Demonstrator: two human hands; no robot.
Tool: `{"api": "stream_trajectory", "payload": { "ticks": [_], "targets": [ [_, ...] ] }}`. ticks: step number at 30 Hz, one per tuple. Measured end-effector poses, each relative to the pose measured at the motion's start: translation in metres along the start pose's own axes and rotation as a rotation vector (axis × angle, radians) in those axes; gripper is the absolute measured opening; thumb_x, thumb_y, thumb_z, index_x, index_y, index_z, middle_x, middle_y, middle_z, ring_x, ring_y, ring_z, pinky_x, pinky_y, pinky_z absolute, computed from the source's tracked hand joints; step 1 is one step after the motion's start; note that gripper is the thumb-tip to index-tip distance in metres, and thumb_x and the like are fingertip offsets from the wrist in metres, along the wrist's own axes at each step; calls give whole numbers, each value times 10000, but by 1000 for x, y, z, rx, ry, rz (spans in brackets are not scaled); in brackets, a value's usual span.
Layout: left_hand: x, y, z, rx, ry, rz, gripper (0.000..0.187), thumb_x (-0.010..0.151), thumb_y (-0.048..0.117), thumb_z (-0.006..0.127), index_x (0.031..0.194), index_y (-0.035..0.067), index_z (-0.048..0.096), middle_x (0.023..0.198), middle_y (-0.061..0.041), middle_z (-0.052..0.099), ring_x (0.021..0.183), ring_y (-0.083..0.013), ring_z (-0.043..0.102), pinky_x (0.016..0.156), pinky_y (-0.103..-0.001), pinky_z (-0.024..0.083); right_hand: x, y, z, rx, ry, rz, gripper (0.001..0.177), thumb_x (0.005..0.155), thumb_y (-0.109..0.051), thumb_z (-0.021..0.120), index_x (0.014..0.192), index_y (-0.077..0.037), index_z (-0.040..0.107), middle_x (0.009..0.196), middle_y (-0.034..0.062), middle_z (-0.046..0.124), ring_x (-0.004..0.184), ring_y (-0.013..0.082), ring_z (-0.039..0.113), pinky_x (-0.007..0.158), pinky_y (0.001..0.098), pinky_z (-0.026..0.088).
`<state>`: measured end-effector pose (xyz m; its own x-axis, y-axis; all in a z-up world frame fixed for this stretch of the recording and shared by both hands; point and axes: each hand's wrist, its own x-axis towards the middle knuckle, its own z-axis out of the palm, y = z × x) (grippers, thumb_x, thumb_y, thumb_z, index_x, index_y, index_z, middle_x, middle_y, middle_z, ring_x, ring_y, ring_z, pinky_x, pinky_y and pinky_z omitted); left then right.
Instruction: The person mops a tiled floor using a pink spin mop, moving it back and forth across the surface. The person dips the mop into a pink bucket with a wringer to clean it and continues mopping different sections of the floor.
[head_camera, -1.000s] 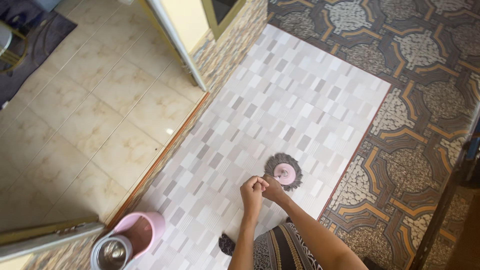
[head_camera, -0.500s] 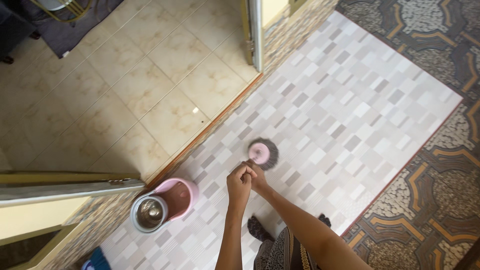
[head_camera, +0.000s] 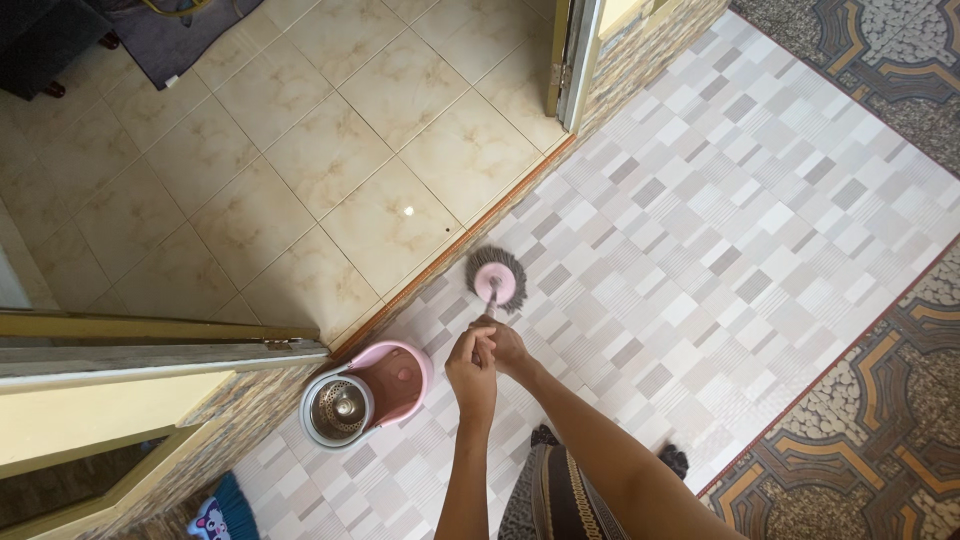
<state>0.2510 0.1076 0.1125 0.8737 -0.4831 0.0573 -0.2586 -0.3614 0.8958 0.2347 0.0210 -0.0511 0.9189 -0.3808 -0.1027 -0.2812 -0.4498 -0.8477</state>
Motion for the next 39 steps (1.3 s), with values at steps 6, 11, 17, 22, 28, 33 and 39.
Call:
{"api": "stream_trajectory", "payload": {
  "ticks": [6, 11, 17, 22, 28, 33, 39],
  "targets": [
    [-7, -7, -6, -225, -70, -300, 178, 974, 23, 573, 965, 28, 751, 676, -49, 627, 579, -94, 553, 521, -277, 433, -44, -14, 1, 25, -147, 355, 268, 809, -324, 710, 978, -121, 667, 979, 69, 698, 958, 302, 704, 809, 453, 546],
    [0, -21, -17, -228, -116, -358, 218, 961, -9, 541, 968, 17, 757, 645, 1, 620, 541, -67, 509, 522, -255, 423, -47, -10, 13, -97, -81, 309, 333, 714, -290, 791, 920, -50, 688, 946, 125, 696, 912, 337, 710, 797, 459, 552],
    [15, -6, -38, -288, -53, -283, 181, 988, 24, 570, 977, 28, 750, 617, 0, 535, 561, -60, 477, 535, -232, 400, -16, -42, 8, -113, -127, 327, 354, 760, -346, 761, 951, -61, 674, 959, 135, 717, 907, 311, 733, 800, 450, 561],
    [13, 2, -26, -172, -44, -97, 172, 969, 20, 590, 983, 51, 759, 729, -10, 654, 632, -76, 566, 574, -242, 450, 10, -14, 22, -53, -69, 236, 354, 786, -361, 741, 1029, -114, 666, 1006, 123, 720, 966, 327, 705, 803, 457, 547],
    [-18, -8, -5, -59, -27, 41, 175, 929, -9, 585, 969, 63, 740, 866, -64, 747, 696, -156, 673, 596, -287, 498, -10, 33, 43, -56, 24, 24, 264, 832, -268, 695, 1036, -111, 638, 1140, 93, 631, 980, 325, 673, 804, 440, 546],
    [-51, -9, 15, -20, -100, 179, 155, 925, 0, 592, 966, 64, 728, 934, -86, 752, 777, -225, 719, 630, -321, 524, -51, 46, 35, -62, 190, -104, 322, 799, -180, 631, 1112, -103, 623, 1144, 116, 619, 982, 322, 657, 782, 421, 542],
    [-92, 5, 24, -40, -309, 153, 163, 943, 17, 587, 966, 60, 743, 893, -99, 775, 718, -228, 723, 658, -322, 540, -123, 57, 20, -85, 149, 219, 260, 803, -299, 714, 956, -90, 701, 951, 112, 749, 921, 323, 710, 768, 450, 556]
  ]
}}
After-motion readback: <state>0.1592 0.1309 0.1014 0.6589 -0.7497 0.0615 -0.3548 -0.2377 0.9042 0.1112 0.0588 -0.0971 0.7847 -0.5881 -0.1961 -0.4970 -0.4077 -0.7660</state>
